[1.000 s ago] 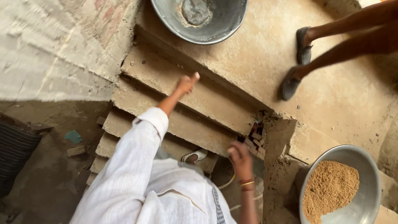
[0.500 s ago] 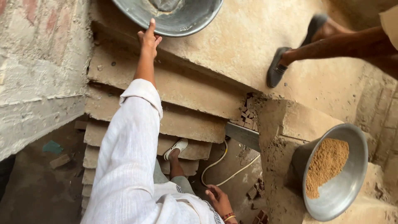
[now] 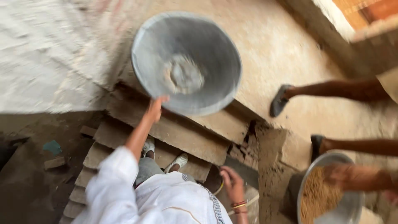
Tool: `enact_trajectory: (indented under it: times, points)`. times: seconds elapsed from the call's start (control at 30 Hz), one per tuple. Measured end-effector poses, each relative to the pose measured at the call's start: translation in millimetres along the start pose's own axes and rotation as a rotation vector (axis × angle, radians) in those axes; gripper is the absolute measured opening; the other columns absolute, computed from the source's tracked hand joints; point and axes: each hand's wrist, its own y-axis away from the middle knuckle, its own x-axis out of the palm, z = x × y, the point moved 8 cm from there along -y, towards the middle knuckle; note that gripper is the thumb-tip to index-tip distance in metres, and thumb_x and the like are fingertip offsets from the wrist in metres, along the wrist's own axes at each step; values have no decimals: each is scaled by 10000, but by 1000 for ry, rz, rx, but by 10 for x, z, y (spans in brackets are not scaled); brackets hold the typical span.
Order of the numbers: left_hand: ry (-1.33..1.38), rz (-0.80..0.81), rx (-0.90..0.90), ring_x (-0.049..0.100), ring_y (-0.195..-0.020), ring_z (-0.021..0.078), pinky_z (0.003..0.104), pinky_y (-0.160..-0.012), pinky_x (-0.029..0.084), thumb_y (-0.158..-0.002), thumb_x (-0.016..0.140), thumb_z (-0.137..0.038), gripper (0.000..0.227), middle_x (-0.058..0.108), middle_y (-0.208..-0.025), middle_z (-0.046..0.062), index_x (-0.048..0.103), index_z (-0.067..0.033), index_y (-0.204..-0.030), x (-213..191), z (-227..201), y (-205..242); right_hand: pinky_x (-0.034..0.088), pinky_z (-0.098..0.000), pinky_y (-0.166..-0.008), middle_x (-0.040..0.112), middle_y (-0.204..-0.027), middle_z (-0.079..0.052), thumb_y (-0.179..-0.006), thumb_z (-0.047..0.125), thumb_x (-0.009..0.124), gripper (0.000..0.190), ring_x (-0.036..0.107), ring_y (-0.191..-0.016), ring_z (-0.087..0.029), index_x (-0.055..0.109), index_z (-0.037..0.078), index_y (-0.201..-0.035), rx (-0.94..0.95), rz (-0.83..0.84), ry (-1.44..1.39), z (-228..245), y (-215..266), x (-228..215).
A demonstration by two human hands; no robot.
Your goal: The person carries a large metal basin filled with sand up a set of concrete stairs, sets it down, and returns to a sand pile. They use a long-handled hoe to scoop sand into the basin, then lift the filled basin and carry it back up the stairs.
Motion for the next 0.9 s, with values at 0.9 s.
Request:
enact_trajectory:
  times: [0.9]
  points:
    - [14,-233,208,565,-990,280,411,-840,460,-674,769,-343,633,629,-1072,191,656,85,-1127,-773,1124,2133,499,-416,-1000,721,-1231,-193,-933,689,572,693,653,-1205,-352,726,109,-1279,-970,606,448,3164,-3985,3004]
